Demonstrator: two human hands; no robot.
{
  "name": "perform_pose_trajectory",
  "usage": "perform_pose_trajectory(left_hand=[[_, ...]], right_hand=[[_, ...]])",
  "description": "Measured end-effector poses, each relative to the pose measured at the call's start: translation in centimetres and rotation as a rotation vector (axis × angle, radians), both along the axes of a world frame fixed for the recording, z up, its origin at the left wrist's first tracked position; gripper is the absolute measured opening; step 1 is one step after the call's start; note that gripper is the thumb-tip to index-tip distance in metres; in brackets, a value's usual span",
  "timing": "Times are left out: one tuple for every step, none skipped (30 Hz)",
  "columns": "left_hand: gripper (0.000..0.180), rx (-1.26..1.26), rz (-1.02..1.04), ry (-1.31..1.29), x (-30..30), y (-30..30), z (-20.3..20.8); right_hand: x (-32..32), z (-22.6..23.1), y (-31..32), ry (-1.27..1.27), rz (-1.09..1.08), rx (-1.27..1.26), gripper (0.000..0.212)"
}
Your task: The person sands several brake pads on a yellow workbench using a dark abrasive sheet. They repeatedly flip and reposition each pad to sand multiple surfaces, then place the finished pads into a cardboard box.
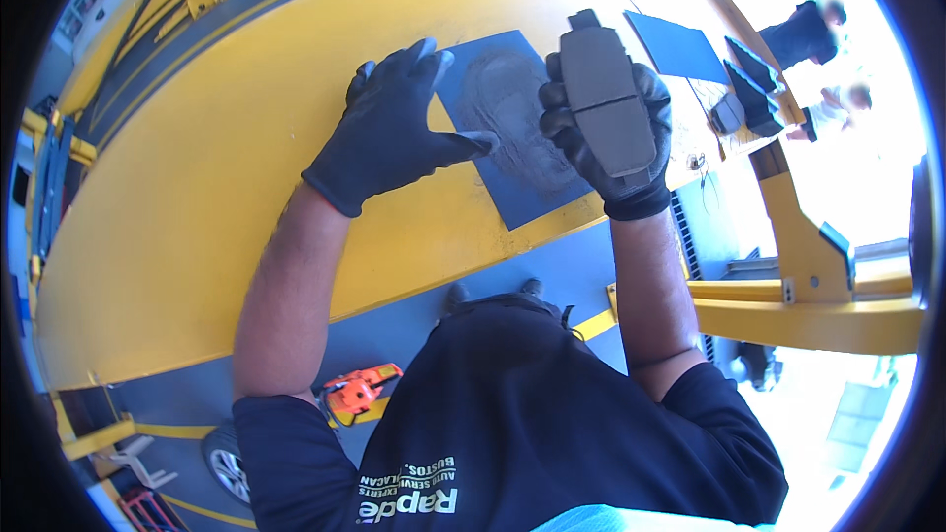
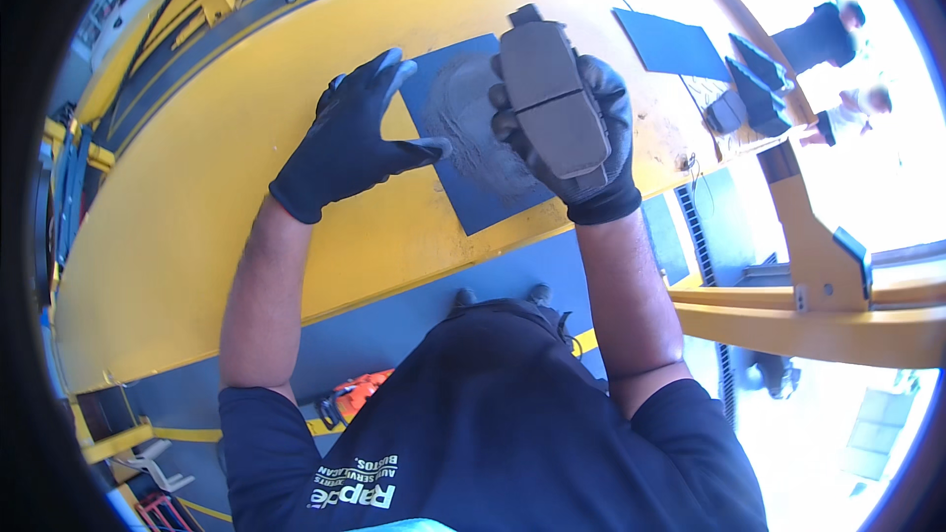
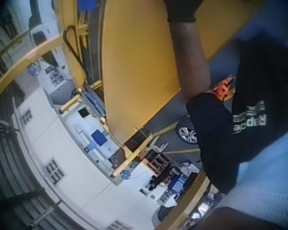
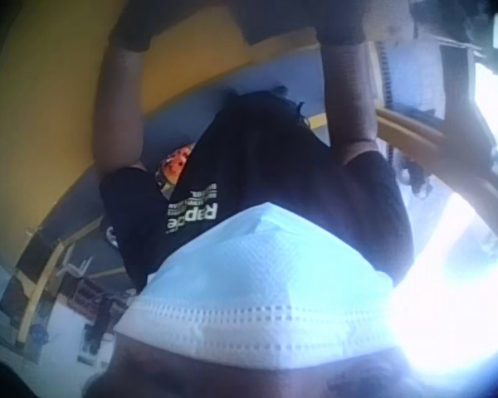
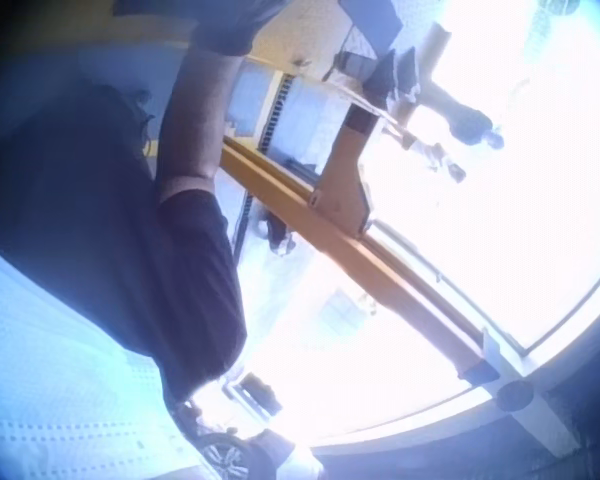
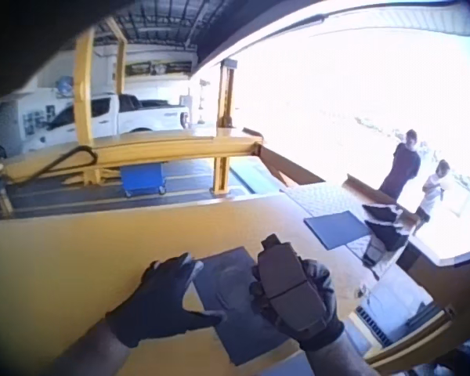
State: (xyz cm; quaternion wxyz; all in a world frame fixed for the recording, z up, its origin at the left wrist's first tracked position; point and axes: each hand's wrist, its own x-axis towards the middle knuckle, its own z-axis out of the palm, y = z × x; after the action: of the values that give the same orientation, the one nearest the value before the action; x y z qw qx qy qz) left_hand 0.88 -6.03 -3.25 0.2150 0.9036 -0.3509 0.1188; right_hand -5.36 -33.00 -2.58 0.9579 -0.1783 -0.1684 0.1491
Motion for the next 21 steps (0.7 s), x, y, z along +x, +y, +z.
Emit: perform_pose_trajectory(left_hand=[[0.105,-0.093,-0.049,-0.002,0.4,0.1,0.5],[0.103,-0.185,-0.094,0.004,0.3,0.1,1.1],[0.1,-0.287,-0.167,0.049,0.2,0.0,1.8],[0.099,-0.388,-0.236,0.097,-0.2,-0.3,2.5],[0.098,-0.49,-0.291,0.143,-0.7,-0.2,3.2],[0.1,-0.444,-0.346,0.075,-1.2,-0.6,4.2],[0.102,-0.398,-0.399,0.006,-1.8,-0.9,5.3],[0.105,-0.36,-0.448,-0.058,-2.5,-1.3,6.1],[0.106,-0.352,-0.478,-0.067,-3.0,-1.5,6.6],[0.104,-0.316,-0.487,-0.088,-3.2,-1.7,7.3],[0.103,-0.288,-0.493,-0.107,-3.5,-1.9,7.8],[0.102,-0.26,-0.5,-0.125,-3.8,-2.1,8.2],[0.1,-0.242,-0.511,-0.128,-3.8,-2.2,8.4],[0.098,-0.224,-0.524,-0.136,-3.7,-2.3,8.9],[0.097,-0.207,-0.537,-0.143,-3.6,-2.4,9.2],[0.095,-0.193,-0.558,-0.153,-3.6,-2.5,9.5],[0.093,-0.177,-0.576,-0.162,-3.5,-2.6,9.8],[0.09,-0.161,-0.596,-0.172,-3.5,-2.7,10.0],[0.089,-0.171,-0.591,-0.145,-3.6,-2.8,10.2],[0.088,-0.183,-0.591,-0.117,-3.8,-3.1,10.3],[0.087,-0.195,-0.591,-0.089,-3.9,-3.3,10.4]], right_hand=[[-0.4,0.3,0.4,-0.007,0.04,0.053,0.062],[-1.0,0.3,0.6,-0.002,0.034,0.039,0.062],[-1.5,0.3,0.8,0.004,0.03,0.025,0.062],[-1.7,0.3,1.1,0.01,0.03,0.011,0.062],[-1.5,-0.2,1.4,-0.016,0.099,0.037,0.064],[-1.7,-0.7,1.0,-0.02,0.101,0.023,0.065],[-1.8,-1.5,0.7,-0.022,0.104,0.01,0.066],[-1.9,-1.9,0.5,-0.019,0.112,-0.01,0.067],[-1.9,-2.1,0.5,-0.038,0.146,0.021,0.067],[-1.9,-2.2,0.6,-0.058,0.181,0.052,0.068],[-2.0,-2.4,0.6,-0.072,0.217,0.076,0.069],[-2.1,-2.4,0.7,-0.056,0.233,0.088,0.07],[-2.3,-2.4,0.8,-0.04,0.249,0.1,0.07],[-2.5,-2.3,0.8,-0.028,0.265,0.11,0.071],[-2.2,-3.1,0.4,-0.059,0.243,0.088,0.07],[-1.7,-4.5,-0.2,-0.091,0.22,0.066,0.07],[-1.8,-4.4,-0.1,-0.088,0.208,0.064,0.069],[-1.9,-4.1,0.1,-0.085,0.195,0.062,0.068],[-2.1,-3.6,0.1,-0.046,0.189,0.079,0.066],[-2.2,-3.6,-0.1,-0.069,0.179,0.06,0.065],[-2.3,-3.5,-0.3,-0.092,0.17,0.042,0.064]])
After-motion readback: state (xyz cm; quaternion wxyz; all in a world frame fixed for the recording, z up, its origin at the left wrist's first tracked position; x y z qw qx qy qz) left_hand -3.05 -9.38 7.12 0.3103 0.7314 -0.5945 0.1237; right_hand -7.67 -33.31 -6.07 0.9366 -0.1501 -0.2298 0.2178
